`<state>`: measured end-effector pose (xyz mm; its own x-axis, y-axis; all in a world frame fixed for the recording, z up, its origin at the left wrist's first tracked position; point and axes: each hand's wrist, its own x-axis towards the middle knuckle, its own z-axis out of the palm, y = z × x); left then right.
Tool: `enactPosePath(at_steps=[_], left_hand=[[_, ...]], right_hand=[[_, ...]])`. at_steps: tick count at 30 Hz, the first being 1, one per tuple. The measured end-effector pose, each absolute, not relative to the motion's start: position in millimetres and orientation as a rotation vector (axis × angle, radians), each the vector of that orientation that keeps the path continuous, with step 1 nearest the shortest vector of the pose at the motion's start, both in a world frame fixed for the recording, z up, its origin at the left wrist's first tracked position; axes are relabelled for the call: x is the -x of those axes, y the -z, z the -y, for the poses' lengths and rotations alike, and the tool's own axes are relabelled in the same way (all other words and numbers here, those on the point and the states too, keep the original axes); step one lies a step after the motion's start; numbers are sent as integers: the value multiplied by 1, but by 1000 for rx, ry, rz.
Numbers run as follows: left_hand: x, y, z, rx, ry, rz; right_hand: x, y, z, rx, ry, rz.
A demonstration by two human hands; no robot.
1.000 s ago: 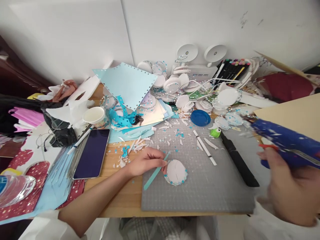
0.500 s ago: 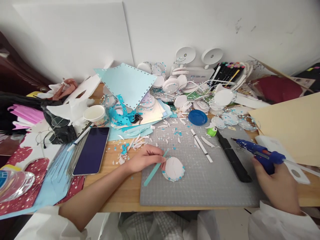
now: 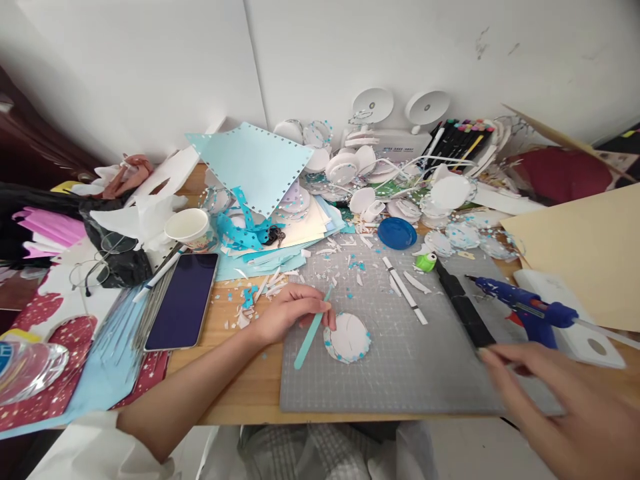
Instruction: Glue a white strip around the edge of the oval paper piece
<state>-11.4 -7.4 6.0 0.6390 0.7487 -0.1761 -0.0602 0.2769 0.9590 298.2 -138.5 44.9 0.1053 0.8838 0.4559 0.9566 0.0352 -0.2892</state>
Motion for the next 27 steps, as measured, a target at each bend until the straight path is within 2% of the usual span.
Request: enactPosePath(at_steps=[3, 9, 14, 17, 21, 27], left_hand=[[9, -6, 7, -1072, -690, -723], [6, -4, 6, -921, -816, -758], [5, -3, 7, -923, -842, -746], [4, -4, 9, -953, -833, -753], [3, -5, 13, -1136, -848, -802], [1, -3, 20, -1866, -810, -848]], right_hand=[[-241, -61, 111, 1358, 70, 2140], [-168, -52, 55, 875, 138, 2423], [-154, -45, 36, 784, 349, 2426], [-161, -42, 32, 701, 351, 2367], [-179, -33, 25, 724, 68, 2145], [-211, -22, 13, 1022, -281, 1464]])
